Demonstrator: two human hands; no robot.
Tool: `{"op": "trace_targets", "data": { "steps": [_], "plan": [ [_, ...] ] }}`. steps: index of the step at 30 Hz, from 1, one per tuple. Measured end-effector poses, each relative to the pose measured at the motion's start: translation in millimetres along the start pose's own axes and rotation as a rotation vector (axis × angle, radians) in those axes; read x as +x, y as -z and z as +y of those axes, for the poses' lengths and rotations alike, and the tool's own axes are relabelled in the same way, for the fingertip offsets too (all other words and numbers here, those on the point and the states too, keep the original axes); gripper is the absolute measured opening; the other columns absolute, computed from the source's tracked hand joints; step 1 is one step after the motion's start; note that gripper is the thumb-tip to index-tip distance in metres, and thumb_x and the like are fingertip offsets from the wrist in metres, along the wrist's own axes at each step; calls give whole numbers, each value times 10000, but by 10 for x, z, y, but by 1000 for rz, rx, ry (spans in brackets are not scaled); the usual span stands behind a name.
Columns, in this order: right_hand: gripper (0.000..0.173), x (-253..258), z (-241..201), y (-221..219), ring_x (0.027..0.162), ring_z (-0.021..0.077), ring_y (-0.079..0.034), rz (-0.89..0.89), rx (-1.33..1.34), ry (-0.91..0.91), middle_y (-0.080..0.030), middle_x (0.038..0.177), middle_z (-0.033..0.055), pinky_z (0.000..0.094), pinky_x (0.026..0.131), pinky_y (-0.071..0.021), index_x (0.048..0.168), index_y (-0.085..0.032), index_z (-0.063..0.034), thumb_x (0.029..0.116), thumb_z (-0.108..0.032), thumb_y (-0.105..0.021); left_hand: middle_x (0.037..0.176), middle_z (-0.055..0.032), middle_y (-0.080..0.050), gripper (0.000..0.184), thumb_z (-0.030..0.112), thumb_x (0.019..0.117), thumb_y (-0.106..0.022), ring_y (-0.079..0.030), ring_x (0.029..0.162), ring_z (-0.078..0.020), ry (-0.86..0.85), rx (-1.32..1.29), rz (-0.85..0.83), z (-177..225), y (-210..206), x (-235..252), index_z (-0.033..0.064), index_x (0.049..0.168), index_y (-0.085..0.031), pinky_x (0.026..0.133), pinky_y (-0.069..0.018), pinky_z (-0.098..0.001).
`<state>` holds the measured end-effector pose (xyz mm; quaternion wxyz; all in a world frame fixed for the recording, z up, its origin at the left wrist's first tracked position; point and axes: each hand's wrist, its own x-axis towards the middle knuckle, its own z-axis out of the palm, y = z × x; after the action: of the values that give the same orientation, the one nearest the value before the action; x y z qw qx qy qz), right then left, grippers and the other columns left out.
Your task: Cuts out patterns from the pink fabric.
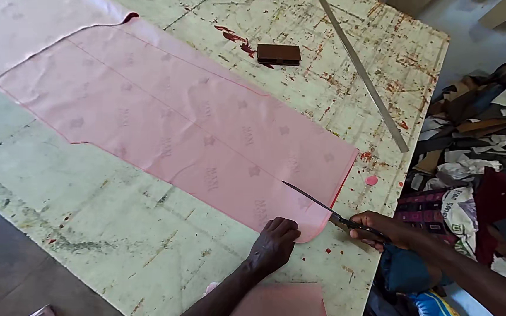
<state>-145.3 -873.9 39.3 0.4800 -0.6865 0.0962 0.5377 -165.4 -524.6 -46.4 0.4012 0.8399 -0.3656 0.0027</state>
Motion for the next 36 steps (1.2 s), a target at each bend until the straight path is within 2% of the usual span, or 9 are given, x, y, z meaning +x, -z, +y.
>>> {"op": "trace_targets", "data": {
  "steps": [3,8,12,17,22,24,27,34,36],
  "plan": [
    [575,10,-97,-36,483,80,-524,8,-7,-9,-510,628,-12,227,471,-476,900,-587,-138,781,-666,-779,1162,-4,-689,216,142,1012,-541,-627,1117,-165,2,-4,-6,-2,16,-2,151,1096,-740,957,-525,-349],
    [579,157,-421,-87,515,79,-546,3,-78,2,-532,657,-5,217,511,-495,917,-589,-129,795,-670,-757,1166,-7,-693,219,131,1007,-547,-631,1118,-169,-3,-28,-1,6,15,-4,151,1097,-745,944,-531,-352],
    [491,240,-403,-56,456,89,-509,59,-84,0,-524,608,5,232,458,-470,896,-628,-115,822,-569,-799,1177,-13,-693,230,146,1023,-524,-633,1131,-178,0,-36,-16,-3,31,1,152,1109,-737,948,-534,-353],
    [554,241,-505,-38,489,94,-539,61,-158,-27,-551,647,1,241,485,-493,934,-627,-111,816,-633,-768,1154,-23,-702,212,117,998,-547,-649,1104,-204,31,-64,-25,-3,45,43,143,1077,-742,928,-546,-378],
    [644,334,-811,-103,539,72,-555,16,-154,-43,-554,684,-20,223,529,-503,945,-602,-140,758,-740,-743,1147,-27,-698,211,109,997,-541,-651,1098,-209,46,-94,-37,-8,44,49,138,1057,-741,918,-550,-383],
    [594,406,-822,-119,523,78,-545,28,-121,-58,-543,665,-16,229,516,-495,948,-605,-137,782,-686,-760,1157,-36,-690,216,118,1016,-520,-643,1109,-216,52,-112,-46,-24,61,43,133,1055,-732,919,-549,-384],
    [506,460,-735,-131,469,92,-527,65,-83,-56,-523,604,-8,245,459,-479,890,-620,-129,801,-595,-796,1148,-37,-681,221,124,1025,-510,-634,1103,-219,53,-131,-60,-32,60,49,134,1049,-730,898,-548,-382],
    [622,585,-1055,-174,519,82,-558,35,-123,-31,-552,648,-14,233,511,-502,952,-621,-134,768,-712,-759,1137,-36,-672,220,116,1019,-507,-627,1088,-222,53,-134,-68,-38,51,55,134,1025,-725,877,-543,-379],
    [609,672,-1159,-186,523,77,-553,20,-132,-28,-541,652,-18,230,518,-501,959,-605,-139,781,-704,-749,1141,-34,-675,223,106,1014,-508,-628,1090,-220,52,-129,-63,-38,46,55,132,1027,-730,879,-544,-378]
  ]
}}
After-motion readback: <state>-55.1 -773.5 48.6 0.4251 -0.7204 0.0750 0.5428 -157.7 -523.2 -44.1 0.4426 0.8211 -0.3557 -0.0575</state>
